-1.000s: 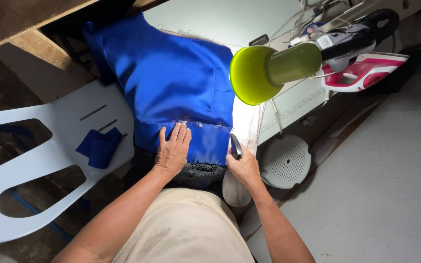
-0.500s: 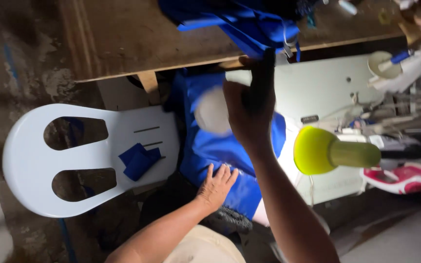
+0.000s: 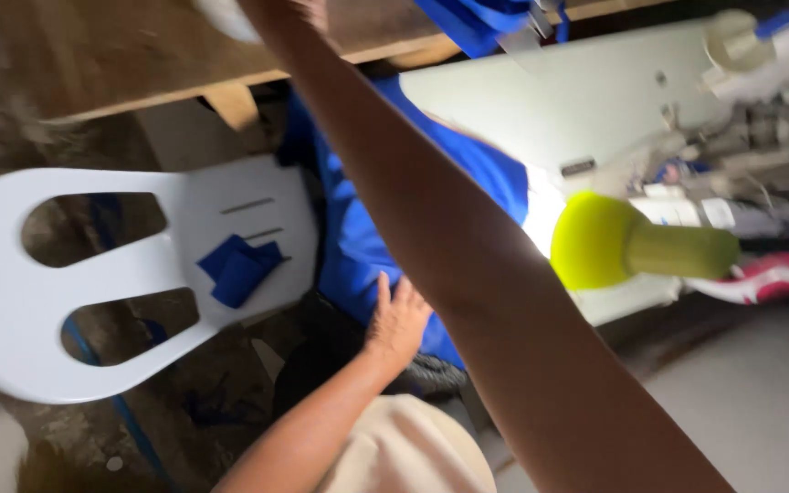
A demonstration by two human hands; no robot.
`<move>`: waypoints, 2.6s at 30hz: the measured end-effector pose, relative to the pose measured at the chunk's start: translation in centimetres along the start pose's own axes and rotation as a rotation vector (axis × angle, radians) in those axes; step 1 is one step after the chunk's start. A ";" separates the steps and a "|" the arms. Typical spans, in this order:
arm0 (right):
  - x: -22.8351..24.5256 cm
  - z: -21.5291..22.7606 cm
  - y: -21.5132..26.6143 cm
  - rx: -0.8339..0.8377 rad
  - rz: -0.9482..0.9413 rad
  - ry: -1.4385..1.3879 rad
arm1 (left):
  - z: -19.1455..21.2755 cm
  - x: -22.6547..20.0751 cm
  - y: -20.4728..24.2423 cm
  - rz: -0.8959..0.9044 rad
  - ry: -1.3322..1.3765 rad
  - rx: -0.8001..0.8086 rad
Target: Ironing a blue fabric piece with lace trim on a work table in a sewing factory
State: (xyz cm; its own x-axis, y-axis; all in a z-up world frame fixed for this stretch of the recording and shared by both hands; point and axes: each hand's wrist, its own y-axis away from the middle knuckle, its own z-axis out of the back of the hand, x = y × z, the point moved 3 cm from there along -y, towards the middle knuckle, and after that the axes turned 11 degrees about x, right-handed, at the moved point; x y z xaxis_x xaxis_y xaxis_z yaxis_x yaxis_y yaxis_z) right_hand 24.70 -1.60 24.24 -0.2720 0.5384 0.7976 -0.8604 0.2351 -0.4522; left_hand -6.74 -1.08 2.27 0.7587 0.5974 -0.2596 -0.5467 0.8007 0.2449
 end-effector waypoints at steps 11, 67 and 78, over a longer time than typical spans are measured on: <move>-10.5 19.6 33.8 0.341 0.051 0.428 | -0.2 -0.7 -0.9 -0.046 -0.161 -0.190; -7.8 29.9 32.7 1.029 -0.326 0.631 | 1.0 -0.6 -1.3 0.303 0.684 -0.551; -9.1 26.2 30.8 1.153 -0.283 0.708 | -3.2 12.3 1.2 1.017 0.822 -0.326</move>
State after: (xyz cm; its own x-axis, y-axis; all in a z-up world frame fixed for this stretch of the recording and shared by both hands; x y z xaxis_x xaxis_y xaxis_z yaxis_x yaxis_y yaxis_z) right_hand -10.62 -20.40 13.53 -0.0540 0.9590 0.2781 -0.8103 -0.2048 0.5490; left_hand 0.81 7.35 -3.62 -0.3976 0.6893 -0.6056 -0.8817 -0.1043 0.4601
